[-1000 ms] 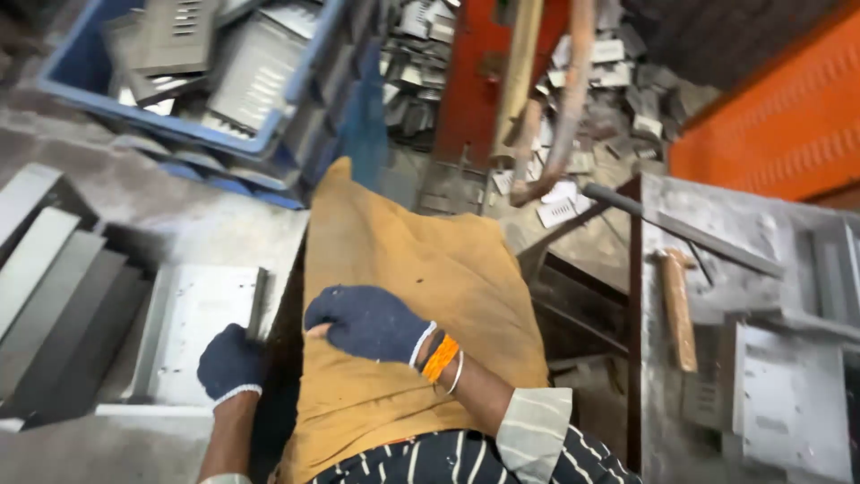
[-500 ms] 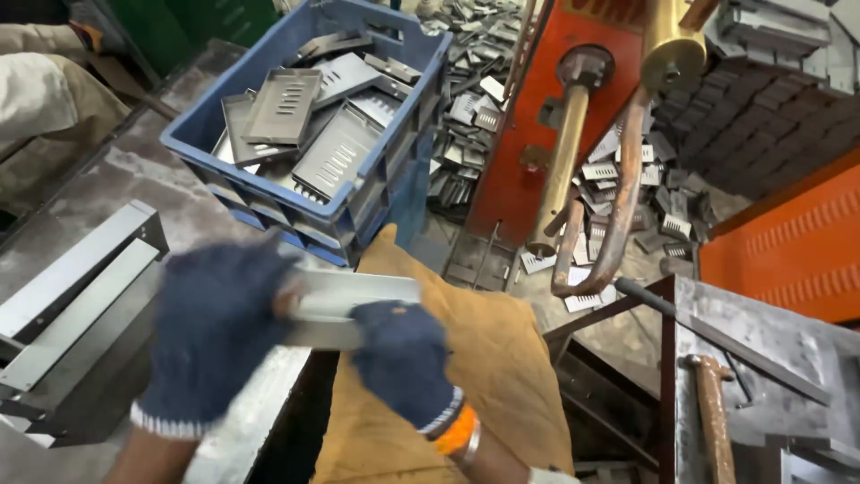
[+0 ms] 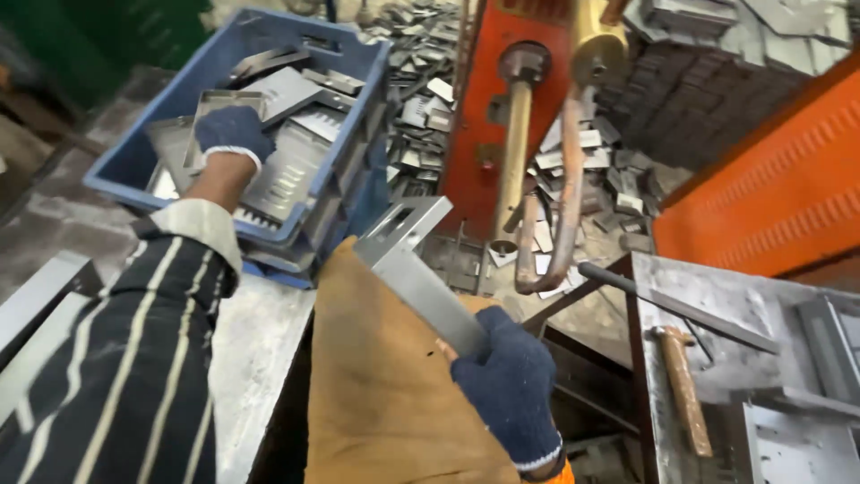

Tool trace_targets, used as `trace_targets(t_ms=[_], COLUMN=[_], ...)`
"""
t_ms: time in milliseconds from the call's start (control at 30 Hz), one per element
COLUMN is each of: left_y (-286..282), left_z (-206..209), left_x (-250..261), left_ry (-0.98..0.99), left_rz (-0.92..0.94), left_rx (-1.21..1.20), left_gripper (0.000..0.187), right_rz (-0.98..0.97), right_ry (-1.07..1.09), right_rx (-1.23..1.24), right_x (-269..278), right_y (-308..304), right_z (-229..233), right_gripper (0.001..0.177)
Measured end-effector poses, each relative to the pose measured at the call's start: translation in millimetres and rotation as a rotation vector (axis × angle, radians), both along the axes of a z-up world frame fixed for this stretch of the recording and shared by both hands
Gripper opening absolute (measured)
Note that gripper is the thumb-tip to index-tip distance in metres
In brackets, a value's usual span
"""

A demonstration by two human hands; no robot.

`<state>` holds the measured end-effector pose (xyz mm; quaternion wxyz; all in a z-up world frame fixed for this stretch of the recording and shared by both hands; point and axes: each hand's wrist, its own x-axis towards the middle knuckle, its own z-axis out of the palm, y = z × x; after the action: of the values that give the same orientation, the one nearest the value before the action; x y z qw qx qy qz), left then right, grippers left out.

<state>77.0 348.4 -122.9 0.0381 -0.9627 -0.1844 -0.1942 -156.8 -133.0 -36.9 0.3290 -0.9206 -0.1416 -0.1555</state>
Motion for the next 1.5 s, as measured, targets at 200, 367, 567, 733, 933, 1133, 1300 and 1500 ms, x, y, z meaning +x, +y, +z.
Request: trace_targets(t_ms=[200,367,567,733,933,1133,1300,1500], left_y=[-50.4,-116.3,-247.7,-344.1,-396.6,-416.7,-411.7,-420.0], left_z=[78.6,33.0,-131.8,-14.0,-91.6,-51.4,-23.8,-9.3], left_x=[-55.6,-136.6,-213.9,-232.9,-223.0,-225.1,-215.4,-210.0], left_ry=[-0.156,-0.554,-0.099,-0.155,-0.473,-0.357,-0.383,-0.374], left_rz=[-0.182,-0.398,-0.536,-0.561,-0.519,0.072,0.04,0.083], left_rx=[-0.227,-1.402,-3.058,-3.145,-2.995,-2.524,-2.489,-2.542], left_gripper=[0.03,0.035,0.05,0.086,0.075,0.061,0.062,0.071], right_rz=[-0.009,-0.026,-0.203,-0.06,-0.269,-0.125,-0.156,-0.087], right_ry=[0.406,0.326,0.192,0.212,0.314,0.437,0.509,0.452], right_rx=[0.496,1.091,1.388,1.553,1.553,1.359,1.311,1.418], right_x=[-27.4,-61.0,10.7,19.8,-5.5,-23.6,-25.5,-28.8], right_y=[-11.6,-84.0,-145.2,-91.6,-31.1,-45.6,-51.1,-43.0], right_z=[40.9,2.4,-0.4,11.3,3.7,-15.6,-13.1,-5.1], right_gripper=[0.036,0.038,0.045,0.047,0.049,0.056,0.057,0.058])
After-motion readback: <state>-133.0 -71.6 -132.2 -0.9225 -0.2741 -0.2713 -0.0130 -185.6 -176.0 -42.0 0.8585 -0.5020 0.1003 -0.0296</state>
